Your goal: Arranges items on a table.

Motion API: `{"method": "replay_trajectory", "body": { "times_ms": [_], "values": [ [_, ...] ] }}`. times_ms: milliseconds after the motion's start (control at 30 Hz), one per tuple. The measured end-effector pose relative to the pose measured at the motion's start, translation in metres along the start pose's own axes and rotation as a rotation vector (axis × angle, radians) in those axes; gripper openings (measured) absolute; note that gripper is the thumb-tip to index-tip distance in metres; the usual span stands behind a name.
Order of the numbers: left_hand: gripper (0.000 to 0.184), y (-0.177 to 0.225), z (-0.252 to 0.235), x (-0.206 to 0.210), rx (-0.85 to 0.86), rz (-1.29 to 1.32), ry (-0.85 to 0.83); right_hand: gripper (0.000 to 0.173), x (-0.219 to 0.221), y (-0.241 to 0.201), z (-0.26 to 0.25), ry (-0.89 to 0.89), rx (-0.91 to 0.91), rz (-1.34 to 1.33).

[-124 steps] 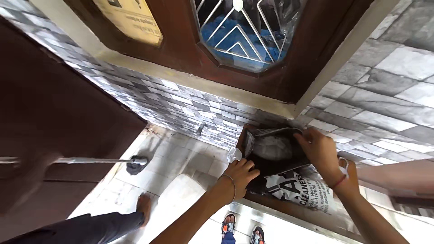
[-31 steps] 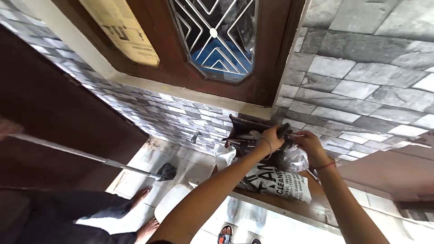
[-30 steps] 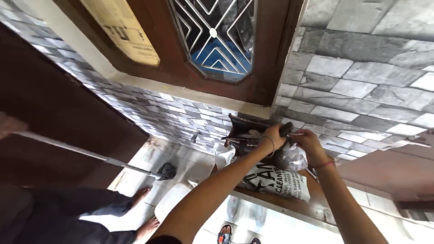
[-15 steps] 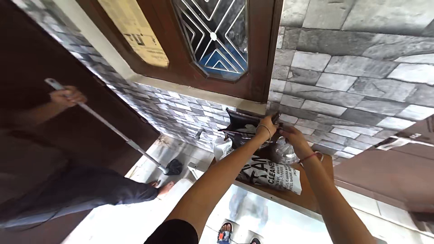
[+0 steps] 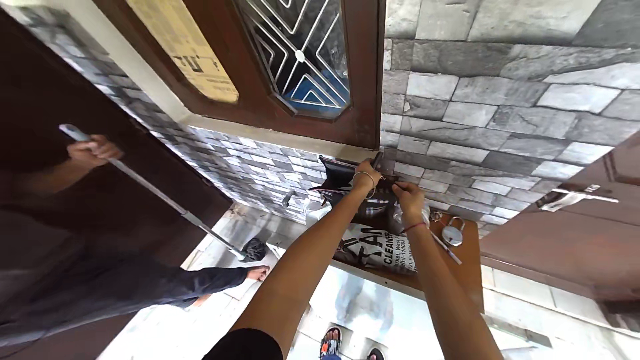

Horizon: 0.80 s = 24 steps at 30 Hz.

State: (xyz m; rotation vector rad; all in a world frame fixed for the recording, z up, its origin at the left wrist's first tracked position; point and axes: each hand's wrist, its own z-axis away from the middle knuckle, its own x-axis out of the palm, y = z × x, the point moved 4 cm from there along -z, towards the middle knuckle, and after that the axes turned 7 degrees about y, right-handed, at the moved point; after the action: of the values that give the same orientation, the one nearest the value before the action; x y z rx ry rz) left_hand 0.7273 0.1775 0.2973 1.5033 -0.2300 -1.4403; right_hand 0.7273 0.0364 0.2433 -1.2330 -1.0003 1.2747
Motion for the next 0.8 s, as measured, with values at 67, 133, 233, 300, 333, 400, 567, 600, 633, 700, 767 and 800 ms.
{"method": "replay_trajectory", "body": {
  "times_ms": [67,133,233,300,333,400,567,600,633,700,767,800],
  "values": [
    [0.038,-0.005,-0.004,-0.003,-0.016,-0.024,0.016,0.015,-0.004,0.002,-0.008,-0.017,-0.036,0.079],
    [0.04,-0.011,-0.007,-0.01,-0.038,-0.089,0.036,0.015,-0.012,0.005,-0.015,-0.022,-0.07,0.134],
    [0.042,-0.027,-0.017,-0.038,-0.068,-0.188,0.091,0.015,-0.025,0.01,-0.023,-0.03,-0.091,0.159],
    [0.043,-0.043,-0.03,-0.066,-0.092,-0.237,0.121,0.015,-0.03,0.012,-0.029,-0.035,-0.072,0.182],
    [0.043,-0.053,-0.039,-0.081,-0.112,-0.251,0.132,0.015,-0.031,0.012,-0.032,-0.04,-0.064,0.196],
    [0.042,-0.077,-0.053,-0.107,-0.14,-0.259,0.154,0.013,-0.029,0.008,-0.035,-0.04,-0.066,0.217],
    [0.041,-0.114,-0.065,-0.122,-0.116,-0.103,0.187,0.014,-0.019,-0.003,-0.038,0.013,-0.125,0.293],
    [0.04,-0.118,-0.062,-0.123,-0.117,-0.046,0.198,0.015,-0.02,0.0,-0.041,0.029,-0.131,0.303],
    [0.041,-0.126,-0.058,-0.124,-0.135,0.027,0.204,0.016,-0.021,0.006,-0.044,0.036,-0.13,0.313],
    [0.041,-0.153,-0.057,-0.123,-0.206,0.16,0.17,0.016,-0.022,0.016,-0.049,0.058,-0.149,0.357],
    [0.041,-0.172,-0.046,-0.117,-0.245,0.244,0.062,0.017,-0.018,0.014,-0.045,0.116,-0.201,0.457],
    [0.042,-0.178,-0.041,-0.113,-0.245,0.264,0.0,0.019,-0.015,0.008,-0.036,0.16,-0.245,0.53]
  ]
}}
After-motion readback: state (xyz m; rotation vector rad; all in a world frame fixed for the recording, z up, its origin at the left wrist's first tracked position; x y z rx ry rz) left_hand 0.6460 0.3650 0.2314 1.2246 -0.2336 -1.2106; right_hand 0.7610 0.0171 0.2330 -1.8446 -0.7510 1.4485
